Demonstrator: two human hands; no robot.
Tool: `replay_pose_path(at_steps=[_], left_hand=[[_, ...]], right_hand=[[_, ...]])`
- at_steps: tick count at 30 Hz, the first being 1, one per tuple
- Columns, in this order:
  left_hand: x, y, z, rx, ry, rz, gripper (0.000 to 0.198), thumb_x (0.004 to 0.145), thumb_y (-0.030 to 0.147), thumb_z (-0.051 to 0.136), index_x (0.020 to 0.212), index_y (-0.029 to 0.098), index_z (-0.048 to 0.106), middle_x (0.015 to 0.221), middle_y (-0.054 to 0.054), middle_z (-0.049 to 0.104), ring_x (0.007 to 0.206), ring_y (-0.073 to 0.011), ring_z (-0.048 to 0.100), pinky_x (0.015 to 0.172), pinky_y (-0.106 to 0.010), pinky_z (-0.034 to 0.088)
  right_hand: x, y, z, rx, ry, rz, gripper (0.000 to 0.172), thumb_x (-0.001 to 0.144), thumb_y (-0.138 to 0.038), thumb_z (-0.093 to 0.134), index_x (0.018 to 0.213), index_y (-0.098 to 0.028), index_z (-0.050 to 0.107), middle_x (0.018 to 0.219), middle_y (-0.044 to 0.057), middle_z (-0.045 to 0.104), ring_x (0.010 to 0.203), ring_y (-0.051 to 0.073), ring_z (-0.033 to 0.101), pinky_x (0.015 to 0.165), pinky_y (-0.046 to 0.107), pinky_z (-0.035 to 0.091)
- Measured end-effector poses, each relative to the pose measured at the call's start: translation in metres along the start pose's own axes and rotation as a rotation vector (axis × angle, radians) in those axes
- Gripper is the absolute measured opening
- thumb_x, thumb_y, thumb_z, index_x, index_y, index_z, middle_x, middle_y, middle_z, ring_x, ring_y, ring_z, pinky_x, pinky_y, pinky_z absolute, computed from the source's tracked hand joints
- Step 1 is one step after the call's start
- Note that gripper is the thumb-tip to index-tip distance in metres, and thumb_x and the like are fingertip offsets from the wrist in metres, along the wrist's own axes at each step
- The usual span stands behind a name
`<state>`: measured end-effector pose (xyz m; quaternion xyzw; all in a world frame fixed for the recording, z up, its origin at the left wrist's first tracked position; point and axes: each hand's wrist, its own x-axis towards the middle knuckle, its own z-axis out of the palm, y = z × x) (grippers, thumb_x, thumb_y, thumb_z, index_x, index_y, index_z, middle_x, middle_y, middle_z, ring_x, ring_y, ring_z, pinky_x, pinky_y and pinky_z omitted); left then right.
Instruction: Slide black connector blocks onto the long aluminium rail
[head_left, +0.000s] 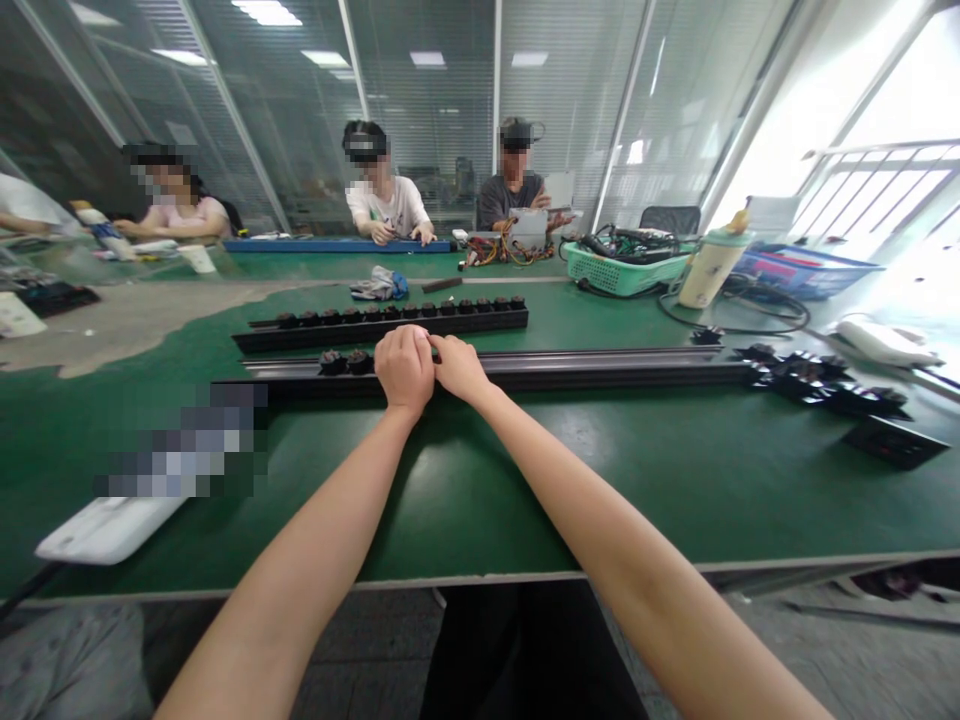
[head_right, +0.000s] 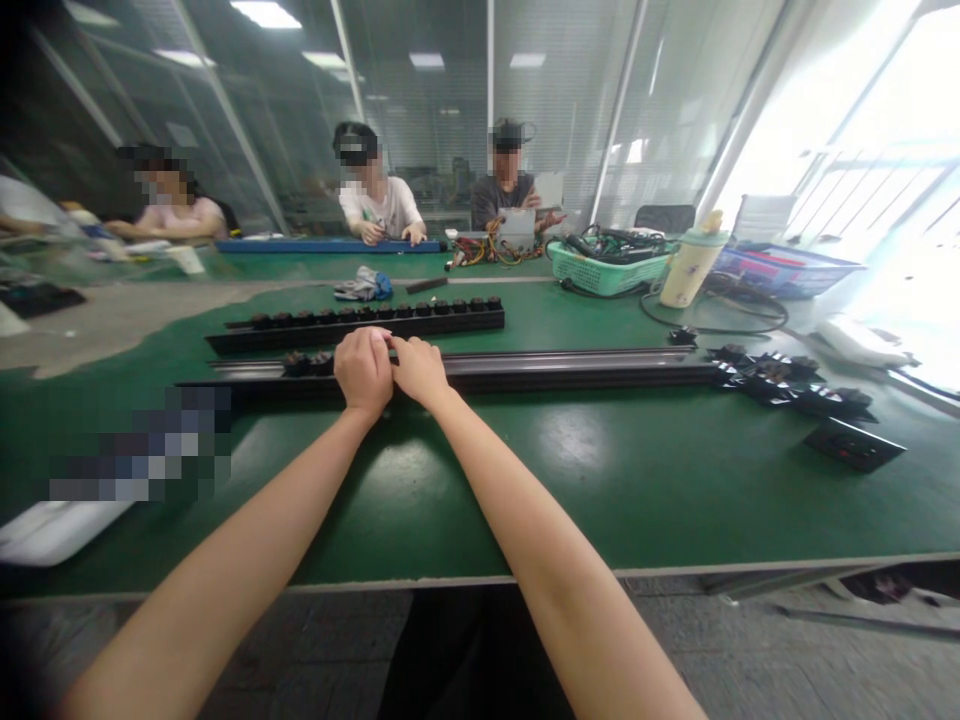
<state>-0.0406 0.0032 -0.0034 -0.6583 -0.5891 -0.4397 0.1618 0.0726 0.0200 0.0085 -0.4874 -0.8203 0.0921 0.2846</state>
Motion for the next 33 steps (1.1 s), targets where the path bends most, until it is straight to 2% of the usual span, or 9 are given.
replay_pose_path(at_steps=[8,14,18,21,28,33], left_hand=[[0.005,-0.026,-0.006,0.153,0.049,-0.083,0.042,0.104,0.032,0.025,0.095,0.022,0.064,0.098,-0.014,0.069,0.102,-0.0291,0.06,0.101,-0.047,0.036],[0.01,-0.051,-0.007,0.168,0.123,-0.282,0.038,0.102,0.028,0.028,0.098,0.017,0.065,0.1,-0.016,0.068,0.109,-0.0307,0.059,0.106,-0.049,0.035],[0.01,-0.062,-0.008,0.18,0.177,-0.382,0.037,0.1,0.027,0.032,0.105,0.014,0.066,0.118,-0.02,0.065,0.122,-0.0322,0.054,0.115,-0.049,0.03],[0.009,-0.063,-0.007,0.173,0.188,-0.453,0.038,0.1,0.029,0.033,0.109,0.013,0.067,0.126,-0.022,0.063,0.127,-0.0349,0.051,0.111,-0.051,0.034],[0.01,-0.061,-0.009,0.22,0.179,-0.468,0.043,0.102,0.031,0.029,0.104,0.014,0.068,0.118,-0.021,0.067,0.118,-0.0346,0.057,0.101,-0.048,0.041],[0.011,-0.055,-0.012,0.23,0.188,-0.493,0.044,0.104,0.032,0.026,0.098,0.018,0.067,0.107,-0.017,0.07,0.102,-0.0302,0.064,0.083,-0.039,0.044]], right_hand=[[-0.003,-0.01,0.009,-0.035,0.005,0.051,0.039,0.099,-0.054,0.053,0.128,-0.03,0.066,0.116,0.011,0.069,0.11,0.033,0.062,0.098,0.048,0.039],[-0.009,-0.014,0.008,-0.112,0.05,0.07,0.052,0.097,-0.07,0.049,0.13,-0.032,0.065,0.117,0.008,0.071,0.11,0.027,0.063,0.097,0.04,0.038],[-0.011,-0.016,0.007,-0.132,0.059,0.065,0.053,0.096,-0.071,0.05,0.13,-0.034,0.066,0.115,0.007,0.072,0.109,0.026,0.063,0.096,0.038,0.038],[-0.011,-0.014,0.008,-0.131,0.062,0.06,0.052,0.096,-0.071,0.049,0.128,-0.034,0.067,0.114,0.007,0.072,0.108,0.026,0.064,0.096,0.038,0.038],[-0.011,-0.012,0.011,-0.15,0.088,0.036,0.051,0.098,-0.067,0.05,0.13,-0.031,0.067,0.116,0.009,0.071,0.109,0.026,0.064,0.097,0.039,0.037],[-0.014,-0.011,0.009,-0.175,0.133,0.01,0.045,0.101,-0.057,0.051,0.116,-0.018,0.069,0.113,0.011,0.071,0.109,0.027,0.063,0.096,0.038,0.038]])
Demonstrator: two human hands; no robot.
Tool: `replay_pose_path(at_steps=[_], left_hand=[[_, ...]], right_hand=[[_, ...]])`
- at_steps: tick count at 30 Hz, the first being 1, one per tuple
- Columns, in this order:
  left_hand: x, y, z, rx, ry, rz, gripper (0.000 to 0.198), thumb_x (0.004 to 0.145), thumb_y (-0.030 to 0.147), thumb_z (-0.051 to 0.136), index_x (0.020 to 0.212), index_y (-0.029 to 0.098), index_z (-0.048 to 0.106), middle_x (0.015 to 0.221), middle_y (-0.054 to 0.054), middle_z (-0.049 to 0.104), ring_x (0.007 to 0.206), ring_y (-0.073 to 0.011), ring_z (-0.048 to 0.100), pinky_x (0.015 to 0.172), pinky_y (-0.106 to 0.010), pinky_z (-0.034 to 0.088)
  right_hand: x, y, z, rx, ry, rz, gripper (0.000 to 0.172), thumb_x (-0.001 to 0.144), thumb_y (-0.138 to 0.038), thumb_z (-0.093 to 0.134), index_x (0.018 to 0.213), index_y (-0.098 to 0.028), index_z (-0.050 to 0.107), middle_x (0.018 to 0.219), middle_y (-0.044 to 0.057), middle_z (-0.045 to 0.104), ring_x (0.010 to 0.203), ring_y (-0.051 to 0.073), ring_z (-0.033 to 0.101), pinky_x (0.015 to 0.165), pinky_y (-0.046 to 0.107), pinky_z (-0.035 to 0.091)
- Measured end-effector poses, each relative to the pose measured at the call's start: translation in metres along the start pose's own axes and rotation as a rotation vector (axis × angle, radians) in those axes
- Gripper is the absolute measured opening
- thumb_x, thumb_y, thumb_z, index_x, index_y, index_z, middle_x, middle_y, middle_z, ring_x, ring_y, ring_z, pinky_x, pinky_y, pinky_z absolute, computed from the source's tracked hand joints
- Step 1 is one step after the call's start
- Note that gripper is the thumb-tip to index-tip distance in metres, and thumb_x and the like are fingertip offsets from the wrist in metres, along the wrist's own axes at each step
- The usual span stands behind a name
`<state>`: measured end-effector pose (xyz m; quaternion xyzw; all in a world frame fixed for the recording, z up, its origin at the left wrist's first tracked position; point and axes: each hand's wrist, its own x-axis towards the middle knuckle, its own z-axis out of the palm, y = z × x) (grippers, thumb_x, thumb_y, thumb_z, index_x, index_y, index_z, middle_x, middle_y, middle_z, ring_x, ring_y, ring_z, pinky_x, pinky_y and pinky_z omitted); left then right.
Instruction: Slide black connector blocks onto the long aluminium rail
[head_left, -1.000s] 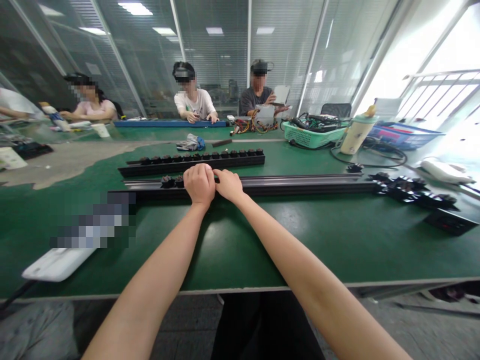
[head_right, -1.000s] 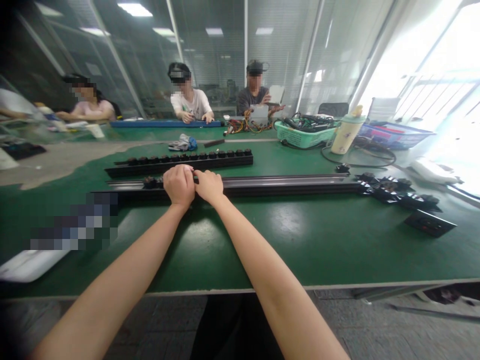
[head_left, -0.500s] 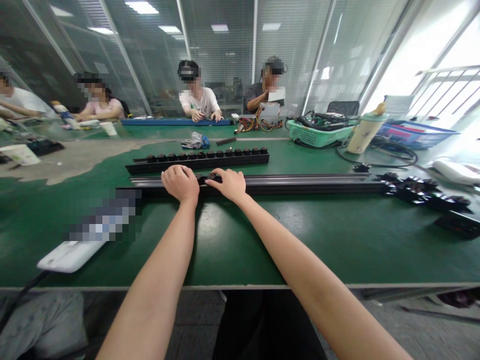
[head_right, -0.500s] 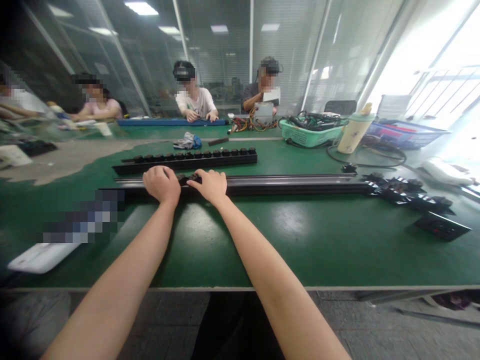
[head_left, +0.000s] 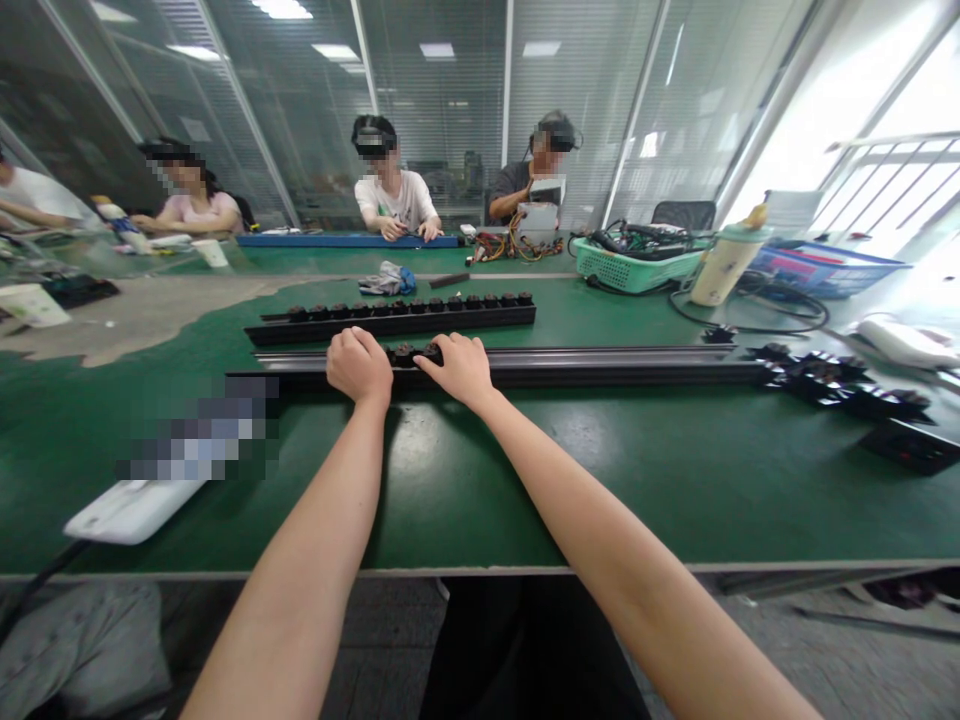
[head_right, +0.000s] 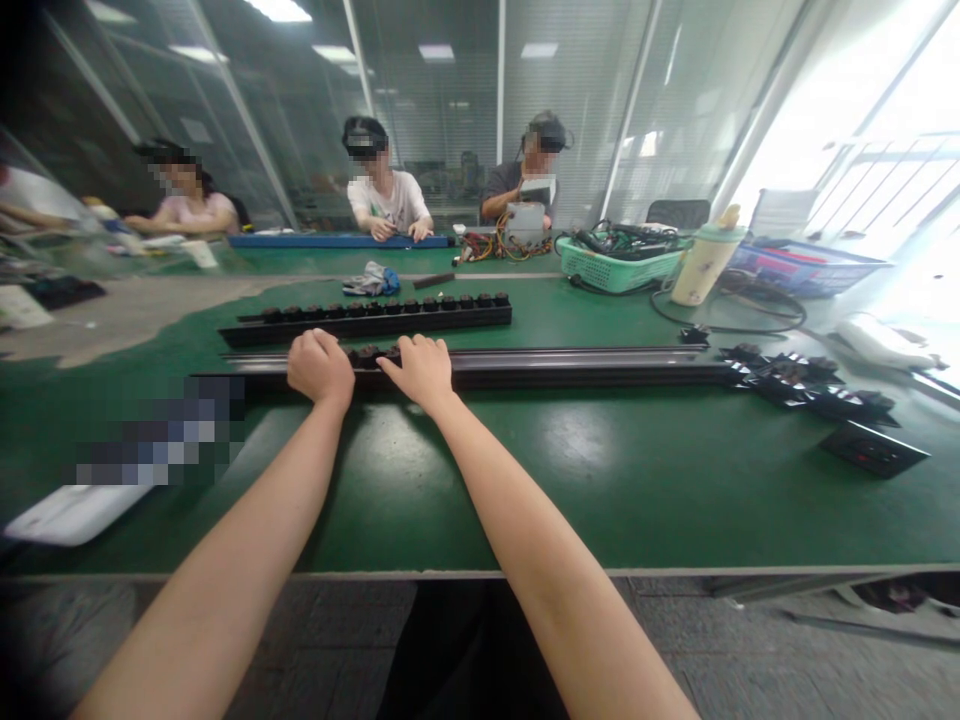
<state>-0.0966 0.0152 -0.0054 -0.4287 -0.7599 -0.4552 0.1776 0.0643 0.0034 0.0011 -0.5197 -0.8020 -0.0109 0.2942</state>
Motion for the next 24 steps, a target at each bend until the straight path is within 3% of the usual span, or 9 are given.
replay_pose_path(at_steps=[5,11,16,24], left_hand=[[-0.007,0.014,-0.01,0.027,-0.075,0.032,0.043,0.105,0.037,0.028,0.093,0.02,0.066,0.1,-0.014,0.072,0.088,-0.0272,0.065,0.072,-0.035,0.037],[-0.012,0.024,-0.014,0.017,-0.141,0.153,0.04,0.104,0.038,0.034,0.085,0.02,0.064,0.09,-0.013,0.072,0.082,-0.0253,0.063,0.067,-0.032,0.031],[-0.017,0.027,-0.009,-0.006,-0.216,0.322,0.037,0.103,0.037,0.036,0.082,0.021,0.061,0.091,-0.012,0.071,0.081,-0.0237,0.063,0.067,-0.032,0.03],[-0.017,0.019,0.008,-0.001,-0.213,0.492,0.034,0.102,0.034,0.034,0.088,0.022,0.061,0.093,-0.012,0.07,0.095,-0.0262,0.061,0.071,-0.034,0.036]], right_hand=[[-0.001,0.019,-0.012,-0.006,0.002,0.07,0.033,0.102,-0.045,0.051,0.105,-0.016,0.067,0.11,0.011,0.072,0.107,0.027,0.064,0.096,0.039,0.037],[-0.003,0.05,-0.029,0.054,-0.113,0.114,0.033,0.098,-0.049,0.058,0.107,-0.017,0.062,0.106,0.009,0.074,0.103,0.027,0.065,0.095,0.039,0.036],[-0.014,0.068,-0.035,0.08,-0.081,0.159,0.031,0.096,-0.047,0.063,0.106,-0.018,0.06,0.104,0.007,0.073,0.098,0.024,0.065,0.091,0.036,0.035],[-0.025,0.084,-0.043,0.066,-0.037,0.159,0.034,0.098,-0.049,0.061,0.11,-0.018,0.066,0.104,0.007,0.071,0.099,0.023,0.063,0.087,0.035,0.035]])
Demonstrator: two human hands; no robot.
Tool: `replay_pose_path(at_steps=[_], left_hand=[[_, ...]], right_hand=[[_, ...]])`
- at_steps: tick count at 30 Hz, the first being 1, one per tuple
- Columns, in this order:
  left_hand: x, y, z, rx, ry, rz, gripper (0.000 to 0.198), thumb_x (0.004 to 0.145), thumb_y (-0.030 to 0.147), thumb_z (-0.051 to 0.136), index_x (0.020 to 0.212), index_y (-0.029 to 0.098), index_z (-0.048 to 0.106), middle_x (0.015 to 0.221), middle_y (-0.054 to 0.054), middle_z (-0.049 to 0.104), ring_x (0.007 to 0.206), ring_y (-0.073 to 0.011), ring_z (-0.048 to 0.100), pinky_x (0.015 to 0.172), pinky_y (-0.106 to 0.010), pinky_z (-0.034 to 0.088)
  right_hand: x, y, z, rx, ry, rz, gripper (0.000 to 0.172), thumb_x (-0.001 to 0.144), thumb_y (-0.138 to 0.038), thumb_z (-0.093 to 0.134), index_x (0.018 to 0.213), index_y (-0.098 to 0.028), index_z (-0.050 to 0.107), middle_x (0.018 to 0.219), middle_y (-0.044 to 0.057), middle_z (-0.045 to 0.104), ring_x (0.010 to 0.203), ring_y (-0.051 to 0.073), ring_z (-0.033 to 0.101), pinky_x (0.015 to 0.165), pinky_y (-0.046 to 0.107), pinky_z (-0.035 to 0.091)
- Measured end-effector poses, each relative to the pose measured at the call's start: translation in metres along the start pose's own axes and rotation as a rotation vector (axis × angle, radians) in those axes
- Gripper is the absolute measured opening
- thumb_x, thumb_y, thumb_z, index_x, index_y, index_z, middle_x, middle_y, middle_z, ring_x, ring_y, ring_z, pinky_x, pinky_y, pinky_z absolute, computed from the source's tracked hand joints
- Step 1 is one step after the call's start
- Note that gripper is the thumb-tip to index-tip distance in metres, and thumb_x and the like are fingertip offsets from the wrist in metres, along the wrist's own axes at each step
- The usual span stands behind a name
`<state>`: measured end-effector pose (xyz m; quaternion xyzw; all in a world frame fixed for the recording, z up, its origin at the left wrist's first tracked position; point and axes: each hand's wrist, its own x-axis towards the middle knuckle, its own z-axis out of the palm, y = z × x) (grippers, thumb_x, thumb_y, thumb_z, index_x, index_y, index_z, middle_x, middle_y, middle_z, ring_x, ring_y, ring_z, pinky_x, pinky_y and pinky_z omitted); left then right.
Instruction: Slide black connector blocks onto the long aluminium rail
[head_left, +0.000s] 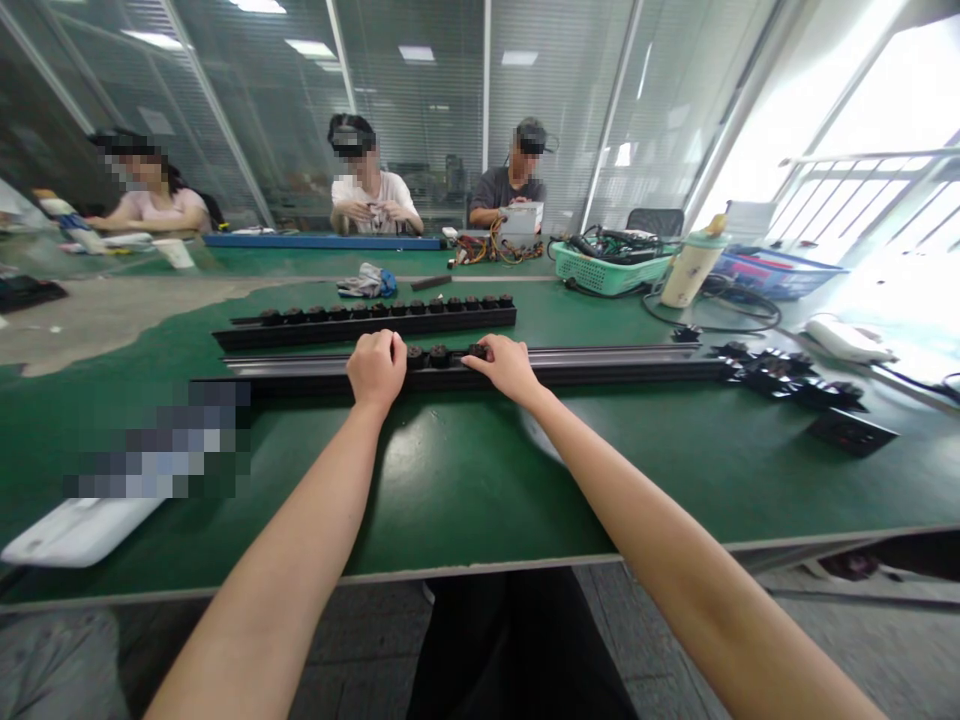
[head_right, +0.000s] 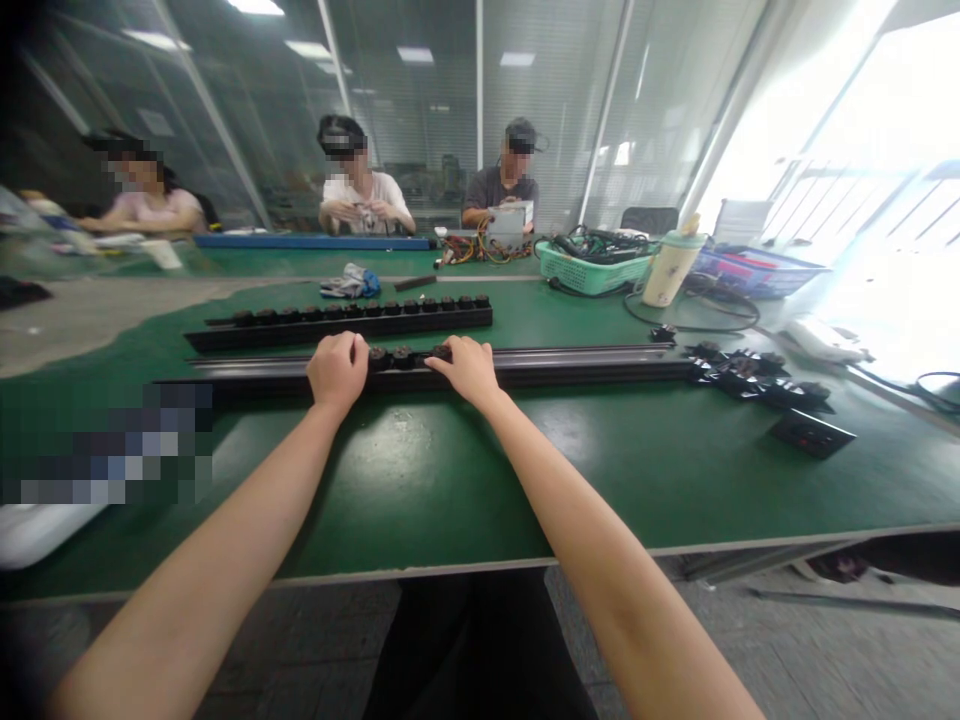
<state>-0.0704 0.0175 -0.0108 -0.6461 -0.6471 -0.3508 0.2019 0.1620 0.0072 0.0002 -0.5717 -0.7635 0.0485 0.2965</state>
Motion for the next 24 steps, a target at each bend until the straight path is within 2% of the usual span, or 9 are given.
replay_pose_path(at_steps=[4,8,14,24], left_hand=[[0.0,-0.002,0.002,0.034,-0.017,0.019,0.037,0.103,0.034,0.031,0.087,0.021,0.062,0.092,-0.012,0.07,0.093,-0.0262,0.061,0.077,-0.035,0.038],[0.0,0.0,0.0,0.04,-0.049,-0.034,0.036,0.102,0.033,0.031,0.089,0.021,0.063,0.095,-0.013,0.071,0.094,-0.0266,0.062,0.076,-0.035,0.037],[0.0,0.001,0.0,0.034,-0.062,-0.086,0.036,0.102,0.032,0.033,0.091,0.021,0.065,0.095,-0.013,0.071,0.094,-0.027,0.062,0.073,-0.035,0.037],[0.0,0.002,0.001,0.05,-0.056,-0.097,0.034,0.101,0.032,0.035,0.092,0.021,0.066,0.095,-0.013,0.071,0.093,-0.027,0.062,0.072,-0.035,0.035]], right_hand=[[-0.005,0.004,-0.003,-0.048,-0.002,-0.031,0.04,0.1,-0.052,0.058,0.117,-0.017,0.067,0.106,0.009,0.07,0.102,0.024,0.062,0.088,0.035,0.035],[-0.01,0.003,-0.002,-0.082,0.022,-0.04,0.04,0.102,-0.05,0.054,0.12,-0.018,0.068,0.11,0.01,0.069,0.106,0.025,0.06,0.092,0.037,0.035],[-0.014,0.0,0.003,-0.088,0.088,0.001,0.039,0.1,-0.049,0.055,0.118,-0.019,0.072,0.115,0.012,0.067,0.113,0.028,0.057,0.097,0.04,0.034],[-0.013,0.004,0.003,-0.101,0.066,-0.058,0.037,0.102,-0.045,0.051,0.115,-0.017,0.073,0.111,0.012,0.067,0.112,0.028,0.056,0.096,0.04,0.036]])
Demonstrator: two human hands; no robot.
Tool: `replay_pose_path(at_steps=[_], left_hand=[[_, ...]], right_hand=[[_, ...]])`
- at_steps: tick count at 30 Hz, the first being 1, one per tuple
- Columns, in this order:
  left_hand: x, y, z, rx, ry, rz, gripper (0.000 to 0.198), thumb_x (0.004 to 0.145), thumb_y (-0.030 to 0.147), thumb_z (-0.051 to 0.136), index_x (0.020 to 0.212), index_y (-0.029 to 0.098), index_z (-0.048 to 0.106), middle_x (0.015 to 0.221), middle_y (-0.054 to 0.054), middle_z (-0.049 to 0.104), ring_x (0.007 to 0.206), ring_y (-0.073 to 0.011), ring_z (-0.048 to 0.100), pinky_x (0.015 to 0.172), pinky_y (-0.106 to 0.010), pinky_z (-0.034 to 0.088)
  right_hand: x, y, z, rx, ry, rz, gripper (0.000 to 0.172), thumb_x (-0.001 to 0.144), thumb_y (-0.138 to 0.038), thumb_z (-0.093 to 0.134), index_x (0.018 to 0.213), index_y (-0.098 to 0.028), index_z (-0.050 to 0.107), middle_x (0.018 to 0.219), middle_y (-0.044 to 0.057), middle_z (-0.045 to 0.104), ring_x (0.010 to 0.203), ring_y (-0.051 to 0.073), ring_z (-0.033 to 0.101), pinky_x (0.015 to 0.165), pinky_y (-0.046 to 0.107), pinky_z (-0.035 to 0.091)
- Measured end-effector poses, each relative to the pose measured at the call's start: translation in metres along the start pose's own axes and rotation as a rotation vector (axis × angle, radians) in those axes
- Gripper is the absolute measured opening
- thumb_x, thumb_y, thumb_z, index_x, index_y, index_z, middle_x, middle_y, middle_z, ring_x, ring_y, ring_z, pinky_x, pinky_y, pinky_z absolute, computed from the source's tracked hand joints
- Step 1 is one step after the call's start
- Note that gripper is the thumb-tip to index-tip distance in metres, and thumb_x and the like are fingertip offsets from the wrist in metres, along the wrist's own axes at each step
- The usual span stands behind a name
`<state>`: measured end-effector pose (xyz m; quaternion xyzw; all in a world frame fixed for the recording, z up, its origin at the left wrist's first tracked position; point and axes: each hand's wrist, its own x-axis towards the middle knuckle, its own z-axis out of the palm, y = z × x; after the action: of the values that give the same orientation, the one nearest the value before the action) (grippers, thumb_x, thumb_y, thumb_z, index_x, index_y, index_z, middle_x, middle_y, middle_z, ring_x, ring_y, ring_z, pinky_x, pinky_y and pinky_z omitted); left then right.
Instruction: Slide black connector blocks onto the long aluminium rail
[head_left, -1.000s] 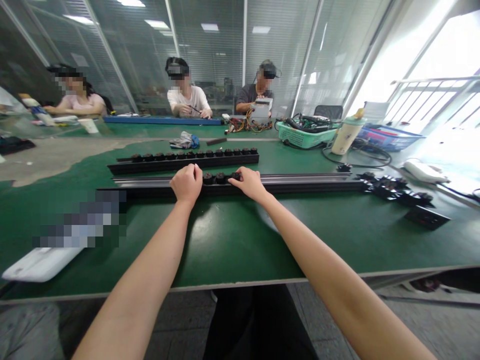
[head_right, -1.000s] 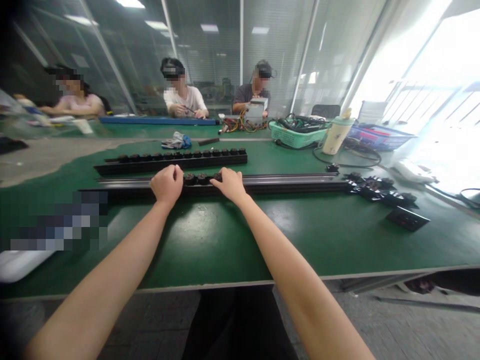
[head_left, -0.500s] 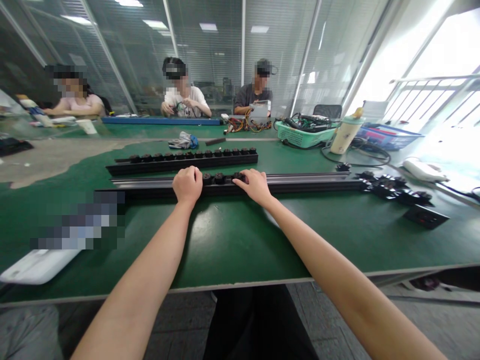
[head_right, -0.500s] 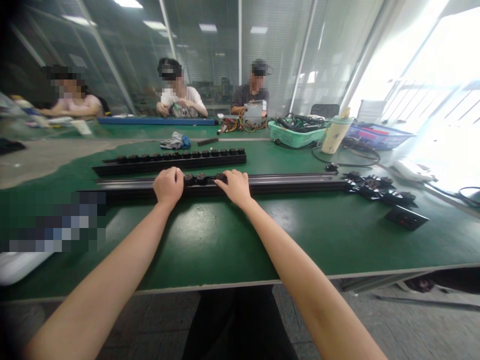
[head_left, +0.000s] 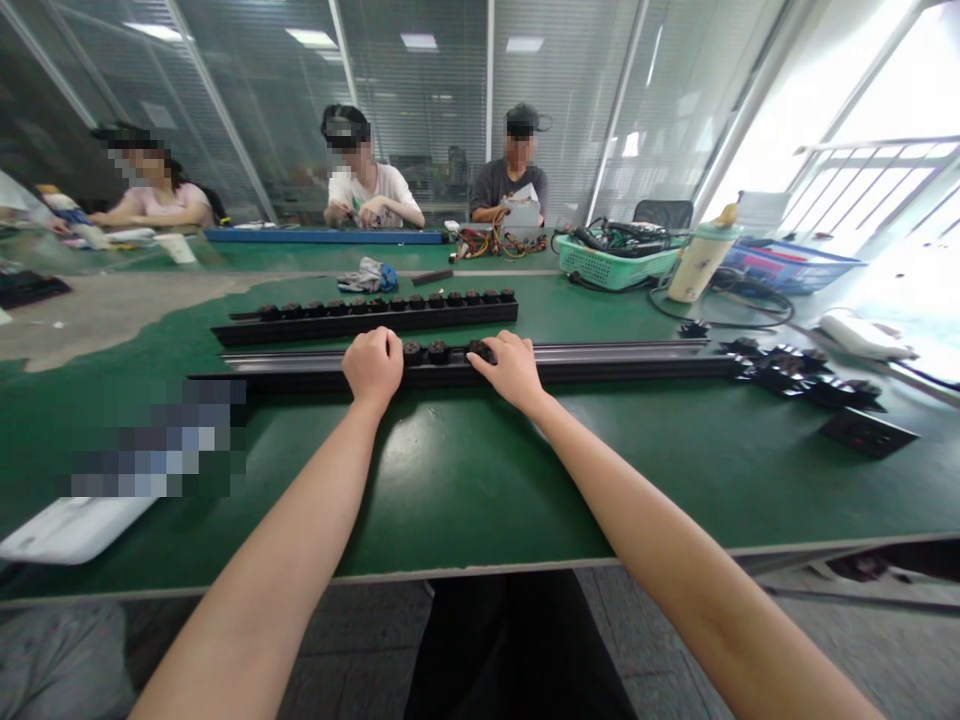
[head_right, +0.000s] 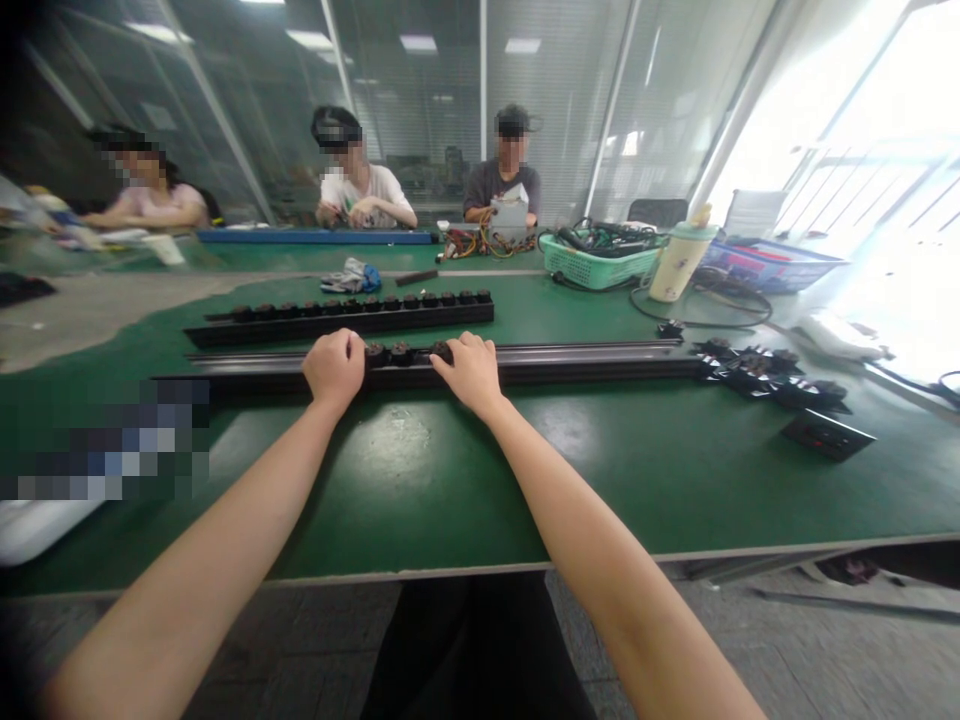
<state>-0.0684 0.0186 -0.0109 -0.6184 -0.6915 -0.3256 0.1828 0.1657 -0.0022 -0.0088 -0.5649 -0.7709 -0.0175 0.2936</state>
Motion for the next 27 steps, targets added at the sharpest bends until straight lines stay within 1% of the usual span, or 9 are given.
replay_pose_path(at_steps=[7,18,27], left_hand=[[-0.0006,0.0014,-0.0025,0.007,-0.012,-0.016,0.036,0.102,0.033,0.034,0.091,0.021,0.066,0.094,-0.013,0.071,0.09,-0.027,0.062,0.07,-0.035,0.034],[0.0001,0.0028,-0.004,-0.01,-0.025,-0.029,0.035,0.101,0.033,0.035,0.091,0.021,0.066,0.096,-0.013,0.07,0.093,-0.0277,0.061,0.072,-0.035,0.035],[-0.0004,0.0034,-0.0039,-0.002,-0.024,-0.032,0.035,0.101,0.033,0.035,0.092,0.021,0.066,0.095,-0.013,0.07,0.093,-0.0277,0.062,0.072,-0.035,0.035]], right_hand=[[-0.0027,0.0005,-0.0024,0.009,0.006,0.021,0.035,0.102,-0.043,0.051,0.112,-0.017,0.072,0.113,0.013,0.066,0.115,0.03,0.055,0.099,0.042,0.034],[-0.0031,0.0015,-0.0034,0.071,0.031,0.068,0.03,0.099,-0.042,0.056,0.106,-0.018,0.071,0.112,0.012,0.066,0.114,0.028,0.056,0.1,0.041,0.034],[-0.0053,0.0048,-0.0037,0.065,0.058,0.101,0.028,0.098,-0.042,0.057,0.104,-0.018,0.071,0.111,0.011,0.067,0.113,0.029,0.056,0.1,0.042,0.034]])
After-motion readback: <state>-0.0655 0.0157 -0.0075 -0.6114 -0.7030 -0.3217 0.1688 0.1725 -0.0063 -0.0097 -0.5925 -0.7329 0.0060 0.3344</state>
